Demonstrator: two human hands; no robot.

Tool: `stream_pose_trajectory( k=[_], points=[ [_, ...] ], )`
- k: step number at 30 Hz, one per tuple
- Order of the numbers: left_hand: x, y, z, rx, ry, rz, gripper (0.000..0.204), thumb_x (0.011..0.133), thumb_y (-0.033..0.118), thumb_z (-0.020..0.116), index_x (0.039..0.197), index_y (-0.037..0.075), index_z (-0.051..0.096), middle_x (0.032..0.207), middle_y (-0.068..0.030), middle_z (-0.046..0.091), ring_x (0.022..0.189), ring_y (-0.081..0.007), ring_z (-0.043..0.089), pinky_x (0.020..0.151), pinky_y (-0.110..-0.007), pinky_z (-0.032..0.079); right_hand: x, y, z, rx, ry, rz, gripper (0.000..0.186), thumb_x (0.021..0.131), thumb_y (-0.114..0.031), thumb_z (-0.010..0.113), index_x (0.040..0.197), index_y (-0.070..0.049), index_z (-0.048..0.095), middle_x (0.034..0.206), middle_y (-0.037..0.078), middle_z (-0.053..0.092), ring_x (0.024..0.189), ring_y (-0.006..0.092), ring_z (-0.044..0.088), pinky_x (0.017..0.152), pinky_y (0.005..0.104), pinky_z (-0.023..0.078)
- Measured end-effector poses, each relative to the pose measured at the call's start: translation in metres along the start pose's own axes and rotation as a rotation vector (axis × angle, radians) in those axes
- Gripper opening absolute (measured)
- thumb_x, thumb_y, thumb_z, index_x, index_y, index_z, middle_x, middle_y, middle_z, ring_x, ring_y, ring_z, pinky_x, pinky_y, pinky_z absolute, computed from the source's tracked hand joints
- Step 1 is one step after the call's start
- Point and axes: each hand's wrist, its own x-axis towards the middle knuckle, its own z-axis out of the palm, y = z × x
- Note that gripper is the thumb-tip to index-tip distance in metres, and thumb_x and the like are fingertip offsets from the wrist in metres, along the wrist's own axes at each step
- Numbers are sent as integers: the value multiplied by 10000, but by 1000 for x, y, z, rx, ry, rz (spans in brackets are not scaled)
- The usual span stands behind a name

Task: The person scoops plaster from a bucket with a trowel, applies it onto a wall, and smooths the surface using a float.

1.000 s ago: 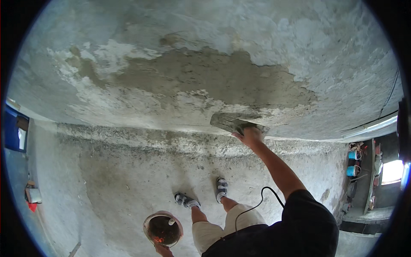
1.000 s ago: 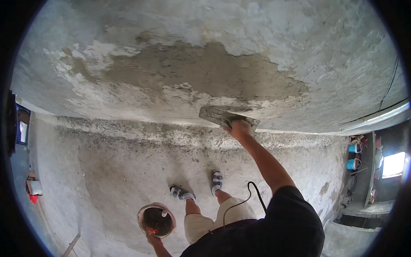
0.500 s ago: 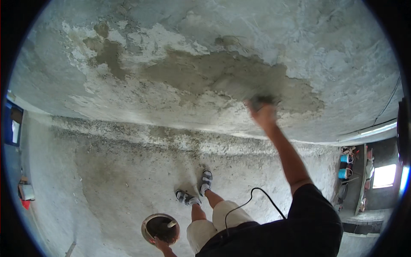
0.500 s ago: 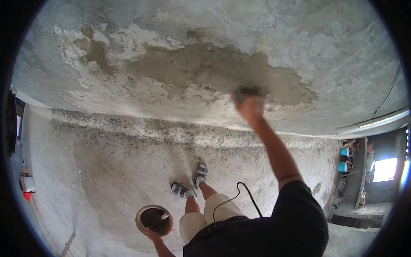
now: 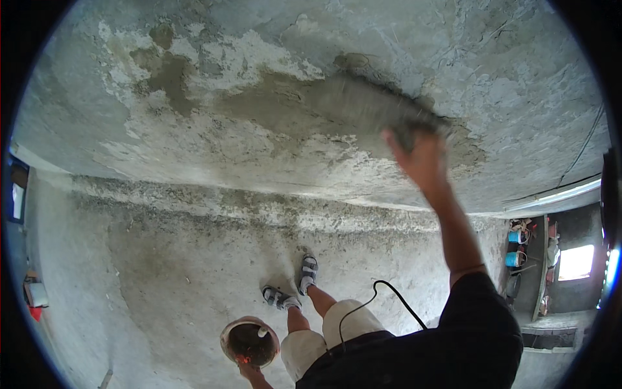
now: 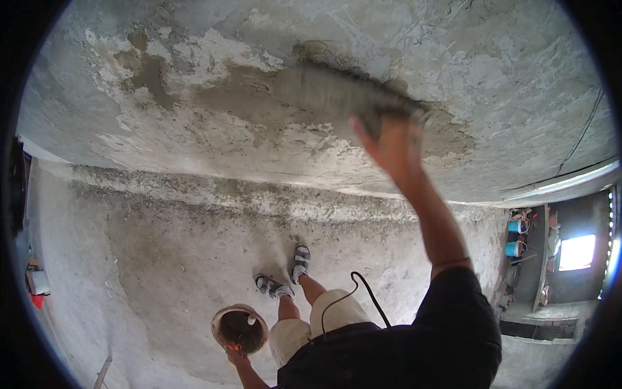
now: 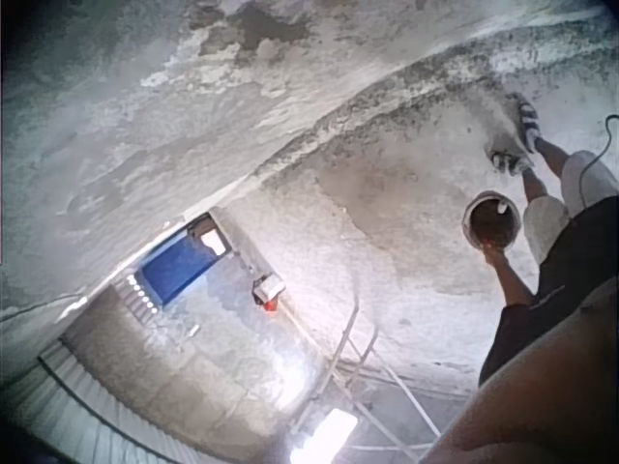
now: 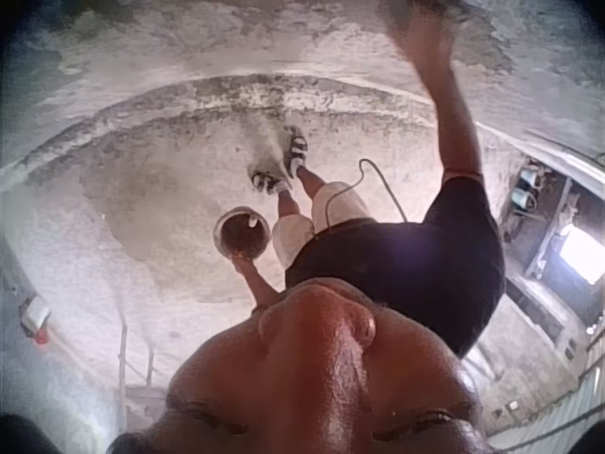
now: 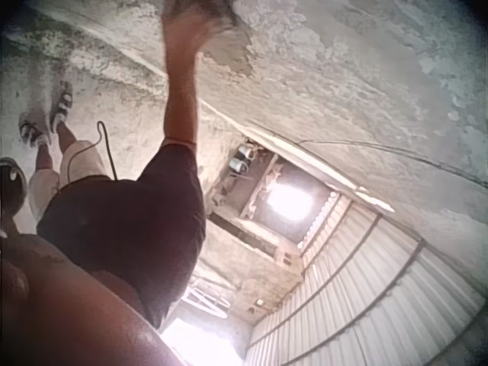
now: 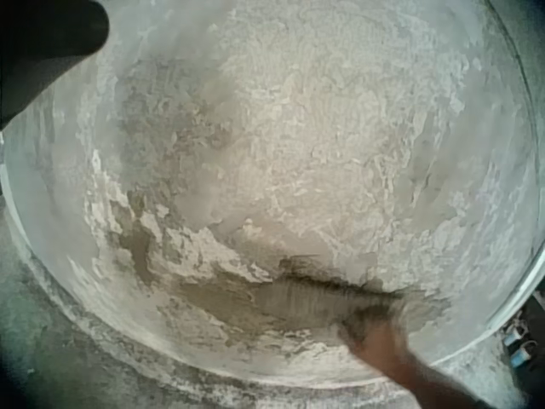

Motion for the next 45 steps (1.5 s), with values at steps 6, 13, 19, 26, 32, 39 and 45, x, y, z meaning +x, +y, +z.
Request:
stream_pose_trajectory(
  k=[6,13,19,26,32,39,45],
  points=[
    [21,-18,32,85,93,69,500,877,595,588,737,129,472,515,47,344,403,-100,311,375,-272,251,22,-11,28,1,-29,65,651,882,-610,567,645,-11,666,450,84,516,391,209,517,417,370,446],
    [-4,-12,22,150,45,110,448,877,577,582,940,133,585,603,32,422,424,-86,358,378,-258,252,-74,-77,236,-102,-779,-34,450,917,-458,540,846,-56,729,837,150,694,802,334,677,721,469,549],
    [-11,-15,9,92,100,126,469,842,588,622,978,141,588,567,37,405,390,-84,318,358,-247,230,-49,-105,131,-4,-846,-41,506,925,-525,501,887,-71,719,841,153,689,761,303,687,662,432,569],
    [10,-11,34,-9,157,-26,426,936,507,546,1118,123,518,533,56,314,414,-96,284,379,-268,212,81,-119,-46,61,-228,-71,636,929,-617,435,724,-57,655,617,115,629,605,253,646,558,419,520],
    [15,-21,21,60,112,17,541,932,506,544,1254,72,502,664,-15,468,524,-132,435,436,-290,349,29,-144,115,30,-398,35,567,902,-532,540,629,-43,632,618,109,610,583,232,621,564,416,516],
    [11,-32,-10,-198,-257,288,575,912,498,566,1299,75,525,1023,-89,616,680,-201,595,498,-289,491,-72,-161,238,75,-771,-54,416,913,-451,545,979,-78,718,975,143,684,904,325,661,834,468,522],
    [22,-35,0,-52,35,-28,476,875,609,567,988,146,566,564,22,378,436,-91,322,383,-267,234,-1,-86,24,-5,-230,-188,673,924,-651,393,930,-64,723,526,78,546,544,221,604,535,443,497]
  ],
)
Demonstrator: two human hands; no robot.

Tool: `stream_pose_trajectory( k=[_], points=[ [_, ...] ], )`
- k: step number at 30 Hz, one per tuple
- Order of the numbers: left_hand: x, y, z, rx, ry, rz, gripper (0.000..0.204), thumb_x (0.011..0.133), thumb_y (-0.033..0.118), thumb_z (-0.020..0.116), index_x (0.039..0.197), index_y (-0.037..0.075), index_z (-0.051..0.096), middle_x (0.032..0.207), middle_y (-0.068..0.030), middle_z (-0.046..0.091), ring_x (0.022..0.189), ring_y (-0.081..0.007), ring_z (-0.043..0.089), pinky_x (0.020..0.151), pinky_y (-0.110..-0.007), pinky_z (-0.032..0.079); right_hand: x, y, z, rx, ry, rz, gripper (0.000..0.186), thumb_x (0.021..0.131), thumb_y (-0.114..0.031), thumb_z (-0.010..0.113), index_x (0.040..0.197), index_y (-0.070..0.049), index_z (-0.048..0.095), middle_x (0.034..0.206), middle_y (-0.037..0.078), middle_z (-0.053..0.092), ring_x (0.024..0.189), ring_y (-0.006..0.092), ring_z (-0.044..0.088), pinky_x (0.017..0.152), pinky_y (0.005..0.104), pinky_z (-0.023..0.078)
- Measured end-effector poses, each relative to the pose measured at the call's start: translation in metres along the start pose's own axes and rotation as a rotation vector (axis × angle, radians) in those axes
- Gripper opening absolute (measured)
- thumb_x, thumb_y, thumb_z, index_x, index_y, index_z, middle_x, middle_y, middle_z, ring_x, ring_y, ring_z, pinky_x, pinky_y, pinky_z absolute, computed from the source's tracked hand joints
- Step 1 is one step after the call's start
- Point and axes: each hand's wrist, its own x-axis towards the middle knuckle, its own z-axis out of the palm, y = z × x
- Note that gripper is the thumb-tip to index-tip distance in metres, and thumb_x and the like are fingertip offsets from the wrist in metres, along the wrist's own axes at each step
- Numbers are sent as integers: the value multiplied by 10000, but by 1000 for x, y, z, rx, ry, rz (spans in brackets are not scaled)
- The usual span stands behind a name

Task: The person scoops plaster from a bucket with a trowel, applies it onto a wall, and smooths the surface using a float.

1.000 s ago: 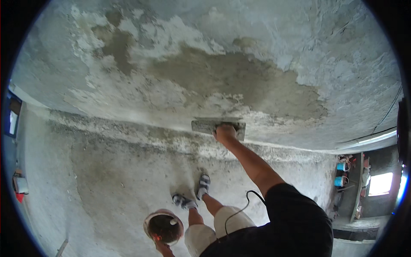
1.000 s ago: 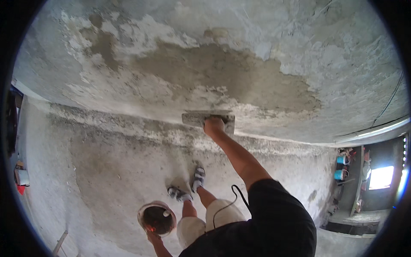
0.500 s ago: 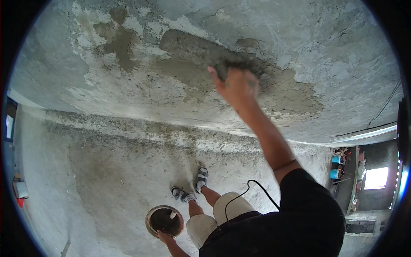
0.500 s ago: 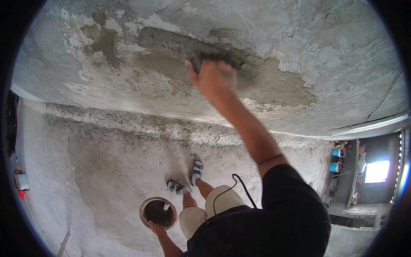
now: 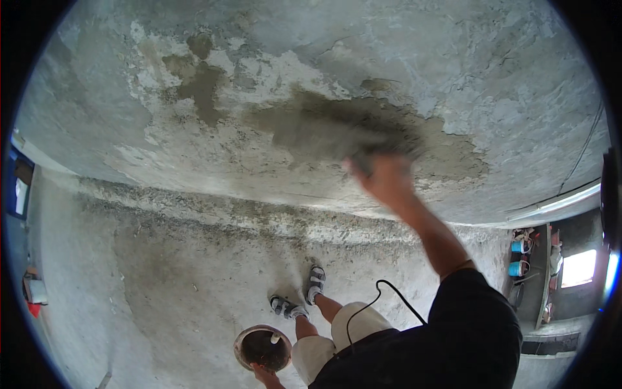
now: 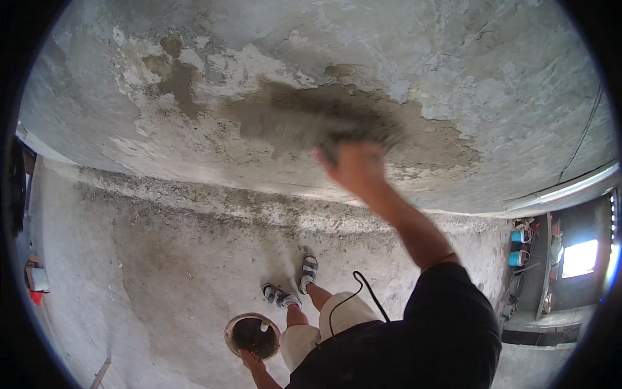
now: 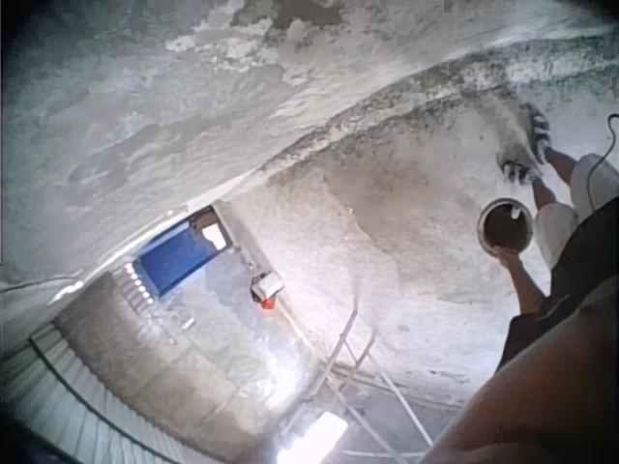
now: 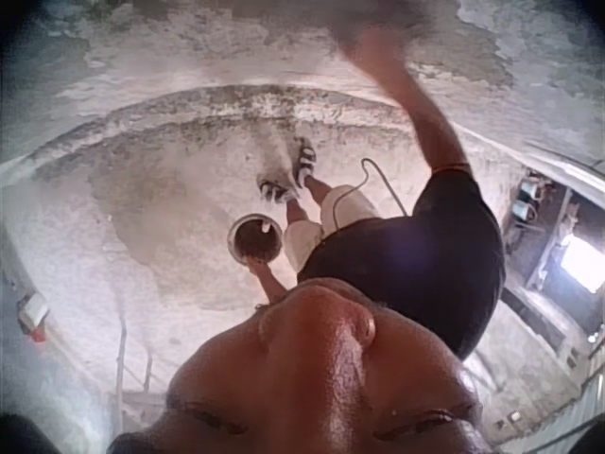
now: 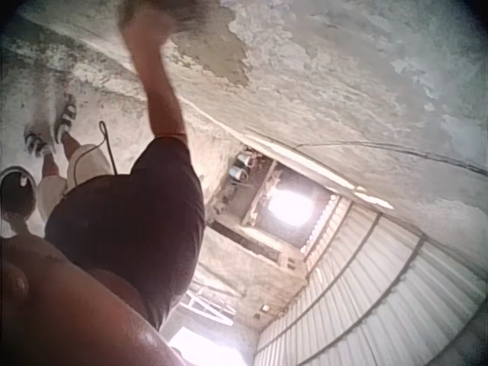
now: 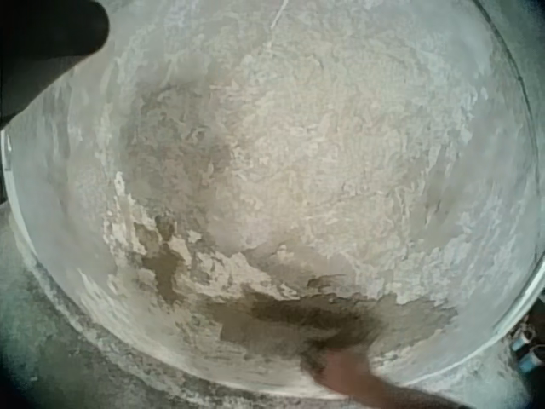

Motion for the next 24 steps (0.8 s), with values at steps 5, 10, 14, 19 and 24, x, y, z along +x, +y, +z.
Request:
stream_pose_trajectory(
  k=[5,10,14,19,24],
  points=[
    [13,10,21,117,24,-47,466,919,534,548,1103,107,536,781,-28,562,525,-147,510,449,-339,390,30,53,-46,-22,17,282,740,936,-673,331,779,-52,702,465,69,506,467,202,550,497,381,480],
    [2,-4,36,-138,82,158,494,873,576,588,1051,116,606,703,-5,547,451,-110,388,392,-272,253,4,16,156,-99,-271,188,627,953,-555,390,742,-54,702,638,133,625,613,283,636,612,461,517],
    [-11,17,10,189,-74,99,587,852,589,609,1222,134,582,901,-42,636,648,-141,571,479,-288,391,-19,-15,258,16,-679,242,399,906,-416,549,833,-72,737,975,137,703,948,304,663,782,434,539],
    [-14,25,11,186,-87,29,564,866,554,603,1237,131,577,1039,-69,632,805,-176,617,552,-300,447,-35,-9,156,102,-574,226,507,929,-505,484,843,-59,710,780,133,677,767,288,674,725,433,527],
    [11,17,37,45,-91,27,566,905,528,557,1276,101,524,1010,-83,668,572,-122,500,432,-273,326,-15,71,-36,132,130,232,749,875,-689,484,587,-8,602,470,110,516,414,227,532,425,383,443]
  ],
)
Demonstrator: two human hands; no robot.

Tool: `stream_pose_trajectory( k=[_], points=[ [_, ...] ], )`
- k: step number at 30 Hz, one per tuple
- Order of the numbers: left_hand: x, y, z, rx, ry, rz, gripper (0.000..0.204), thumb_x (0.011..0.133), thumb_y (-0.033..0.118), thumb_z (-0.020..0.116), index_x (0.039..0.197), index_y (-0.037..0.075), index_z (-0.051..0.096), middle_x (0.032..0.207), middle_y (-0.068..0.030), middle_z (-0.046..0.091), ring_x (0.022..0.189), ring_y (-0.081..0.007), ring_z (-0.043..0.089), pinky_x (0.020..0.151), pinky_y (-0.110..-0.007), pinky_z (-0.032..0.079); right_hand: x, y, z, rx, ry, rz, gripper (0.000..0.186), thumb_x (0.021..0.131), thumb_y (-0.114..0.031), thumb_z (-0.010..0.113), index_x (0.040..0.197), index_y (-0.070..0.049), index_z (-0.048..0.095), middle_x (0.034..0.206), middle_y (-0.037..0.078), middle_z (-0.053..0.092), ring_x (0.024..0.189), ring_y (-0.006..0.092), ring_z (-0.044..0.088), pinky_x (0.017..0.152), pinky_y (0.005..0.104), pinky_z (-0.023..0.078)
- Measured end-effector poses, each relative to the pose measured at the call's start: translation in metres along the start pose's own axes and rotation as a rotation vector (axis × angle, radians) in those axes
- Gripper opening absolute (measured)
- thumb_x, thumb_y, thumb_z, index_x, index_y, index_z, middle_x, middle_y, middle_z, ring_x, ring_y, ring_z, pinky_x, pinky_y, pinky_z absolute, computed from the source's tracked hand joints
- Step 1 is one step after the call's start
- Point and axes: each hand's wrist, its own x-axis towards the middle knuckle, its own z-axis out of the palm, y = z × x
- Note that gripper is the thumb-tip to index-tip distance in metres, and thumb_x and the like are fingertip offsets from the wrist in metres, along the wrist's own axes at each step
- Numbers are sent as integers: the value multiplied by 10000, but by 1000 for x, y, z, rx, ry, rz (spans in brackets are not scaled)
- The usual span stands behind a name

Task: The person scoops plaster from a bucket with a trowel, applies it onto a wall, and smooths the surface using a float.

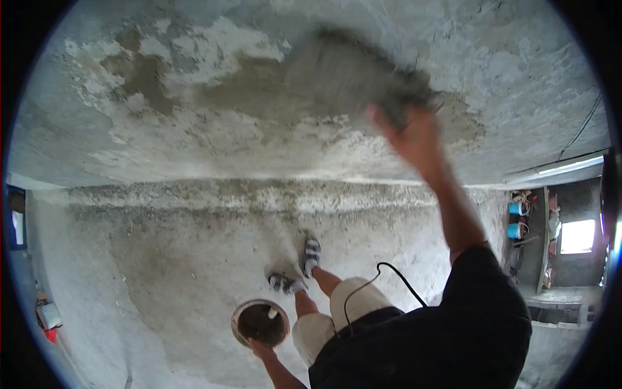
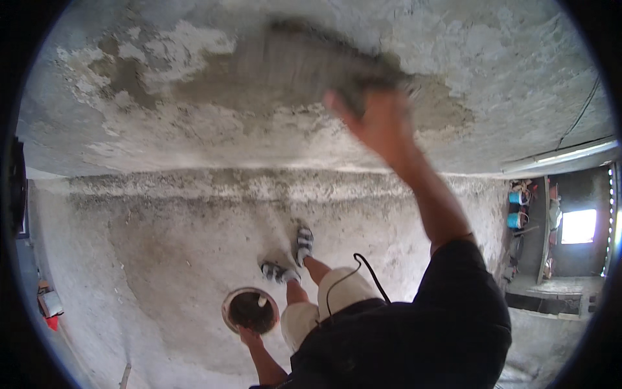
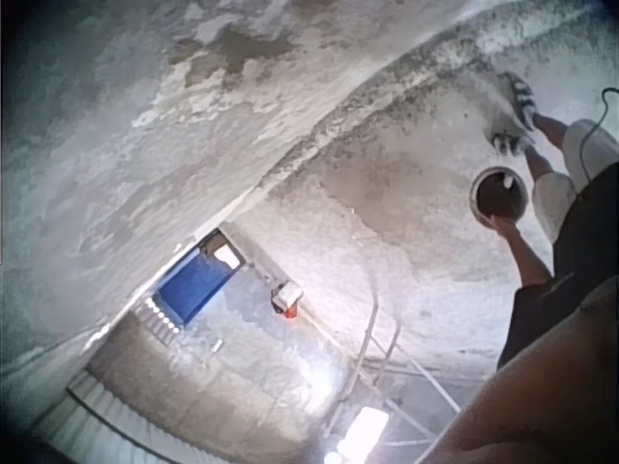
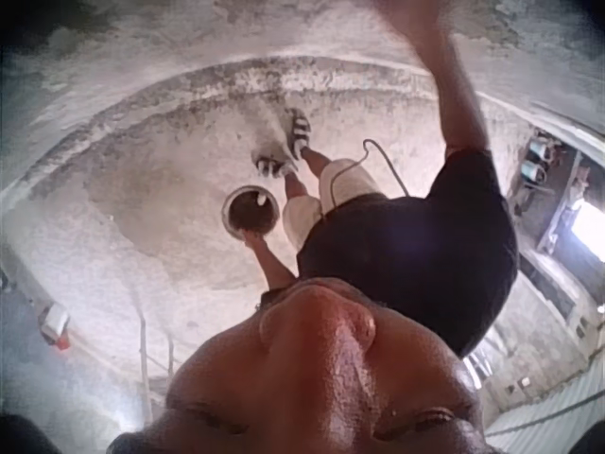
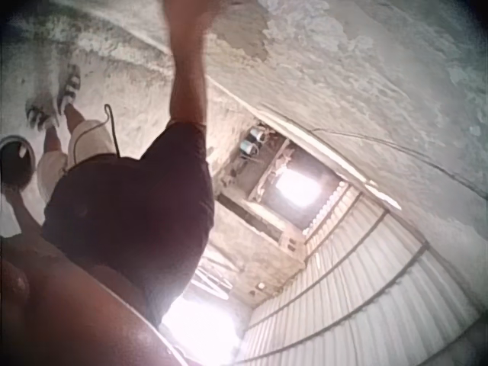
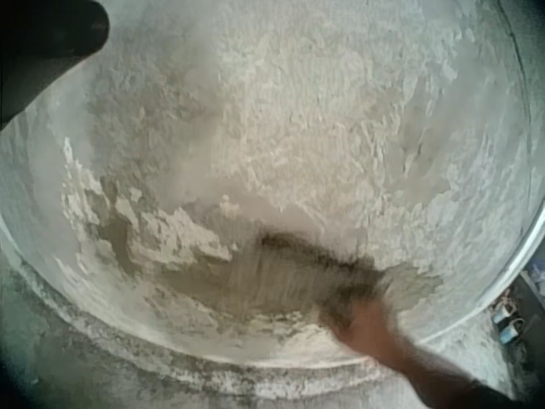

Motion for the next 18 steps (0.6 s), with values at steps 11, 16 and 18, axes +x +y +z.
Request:
stream_pose_trajectory(
  k=[11,16,18],
  points=[
    [-36,14,27,129,169,109,418,855,543,657,791,156,513,505,56,303,375,-79,278,358,-261,222,-29,-3,225,-194,-286,-67,573,937,-501,445,632,-77,680,541,90,600,580,263,630,566,449,519],
    [-54,8,6,252,39,175,424,873,519,605,732,149,451,542,43,319,414,-83,298,379,-255,207,-68,-3,307,-101,-794,6,354,903,-362,552,890,-58,733,994,158,696,940,323,674,783,436,547],
    [-54,-4,2,210,16,191,423,858,551,616,865,137,526,575,51,379,429,-72,316,380,-251,218,-73,10,278,-82,-754,59,478,919,-479,514,880,-51,724,979,161,690,920,338,670,785,446,543]
  ],
)
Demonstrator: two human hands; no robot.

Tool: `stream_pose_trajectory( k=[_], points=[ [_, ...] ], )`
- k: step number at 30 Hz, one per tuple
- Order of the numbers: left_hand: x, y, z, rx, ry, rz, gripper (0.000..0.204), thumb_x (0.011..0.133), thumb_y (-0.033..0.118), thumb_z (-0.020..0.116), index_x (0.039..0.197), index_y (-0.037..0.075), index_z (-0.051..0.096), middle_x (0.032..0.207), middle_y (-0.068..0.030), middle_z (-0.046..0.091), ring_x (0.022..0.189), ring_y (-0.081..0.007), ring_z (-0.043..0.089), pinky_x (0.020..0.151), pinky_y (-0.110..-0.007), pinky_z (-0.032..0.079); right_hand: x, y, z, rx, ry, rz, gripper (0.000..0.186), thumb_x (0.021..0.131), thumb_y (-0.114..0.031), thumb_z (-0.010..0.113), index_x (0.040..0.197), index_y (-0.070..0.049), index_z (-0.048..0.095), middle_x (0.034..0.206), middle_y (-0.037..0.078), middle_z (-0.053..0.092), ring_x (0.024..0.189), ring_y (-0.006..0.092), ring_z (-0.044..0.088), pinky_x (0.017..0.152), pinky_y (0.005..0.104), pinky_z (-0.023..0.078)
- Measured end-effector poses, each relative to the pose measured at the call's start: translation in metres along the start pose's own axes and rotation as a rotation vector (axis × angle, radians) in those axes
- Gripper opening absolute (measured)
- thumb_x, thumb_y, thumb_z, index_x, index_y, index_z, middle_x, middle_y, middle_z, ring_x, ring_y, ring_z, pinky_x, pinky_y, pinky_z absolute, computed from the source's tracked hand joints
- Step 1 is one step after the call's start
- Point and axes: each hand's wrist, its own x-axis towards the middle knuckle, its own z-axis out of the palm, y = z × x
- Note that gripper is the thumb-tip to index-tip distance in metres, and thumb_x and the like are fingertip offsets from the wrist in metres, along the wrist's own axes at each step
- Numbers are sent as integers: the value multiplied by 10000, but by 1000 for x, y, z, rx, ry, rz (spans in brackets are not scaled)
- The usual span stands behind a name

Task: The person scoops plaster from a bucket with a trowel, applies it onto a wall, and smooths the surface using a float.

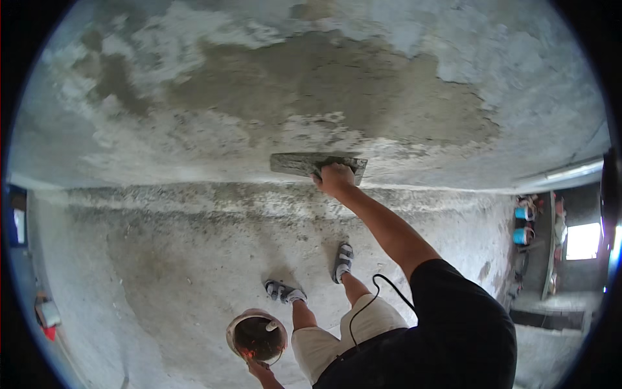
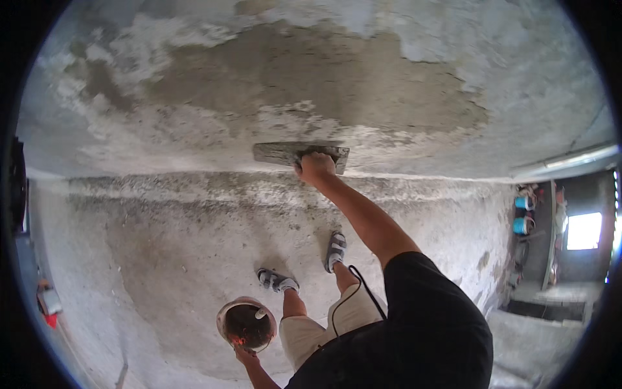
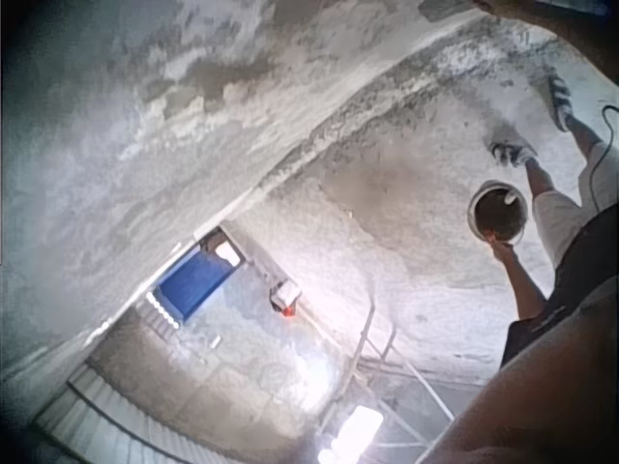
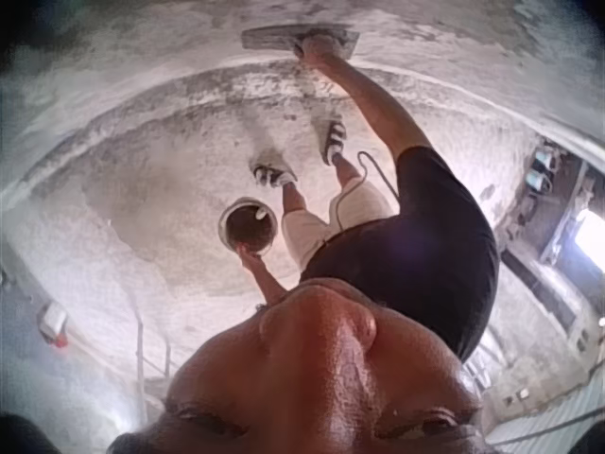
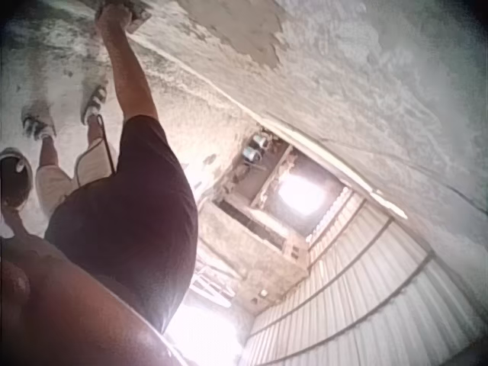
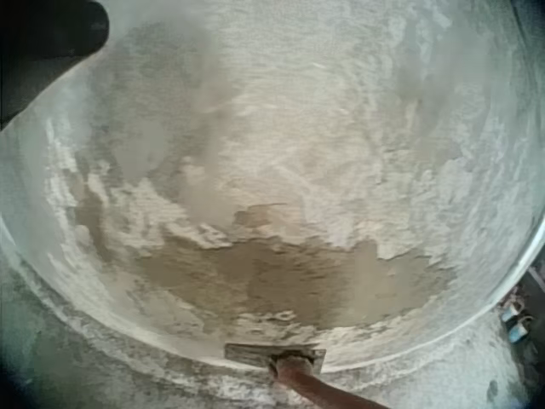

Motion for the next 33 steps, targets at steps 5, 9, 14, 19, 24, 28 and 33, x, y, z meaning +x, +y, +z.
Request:
stream_pose_trajectory(
  k=[5,9,14,19,24,28,33],
  points=[
    [-3,-19,10,-98,70,-40,453,864,576,602,954,132,587,616,39,438,437,-89,338,386,-266,241,-121,87,-132,141,522,-99,635,910,-652,463,747,-68,652,579,60,560,552,195,582,539,411,493],
    [2,-16,27,-42,88,-103,489,882,566,594,721,133,435,529,51,312,412,-97,286,383,-280,226,-137,138,-233,-51,1216,-391,396,906,-372,631,624,-98,575,479,11,509,387,104,474,329,283,367],
    [-1,-26,46,8,82,-148,482,895,554,580,722,126,442,538,39,335,423,-94,314,386,-278,244,-83,148,-194,15,1460,-347,382,900,-347,622,596,-121,568,465,0,498,336,112,438,294,274,357],
    [-15,-42,60,-66,67,-4,426,904,549,563,780,158,447,567,53,393,400,-73,315,363,-252,224,-16,125,-26,-78,474,-269,311,937,-338,491,788,-87,596,712,75,590,632,184,536,586,414,441],
    [-13,-30,55,89,-9,-156,350,876,530,583,855,183,539,571,58,408,390,-72,267,351,-253,197,-3,126,58,52,189,-134,379,929,-385,501,860,-86,723,768,119,696,683,317,677,597,462,534],
    [-11,-28,66,98,-64,-163,428,892,544,559,694,219,363,491,68,238,363,-78,231,342,-250,191,-96,169,-16,82,521,-19,371,930,-437,538,860,-105,687,705,88,648,604,286,643,526,452,507],
    [-18,-28,104,17,-122,-103,379,920,550,546,817,195,461,542,72,282,386,-54,283,349,-234,215,-165,267,-199,-181,1202,-108,523,955,-558,452,705,-128,615,569,21,539,397,120,447,331,278,369]
  ],
)
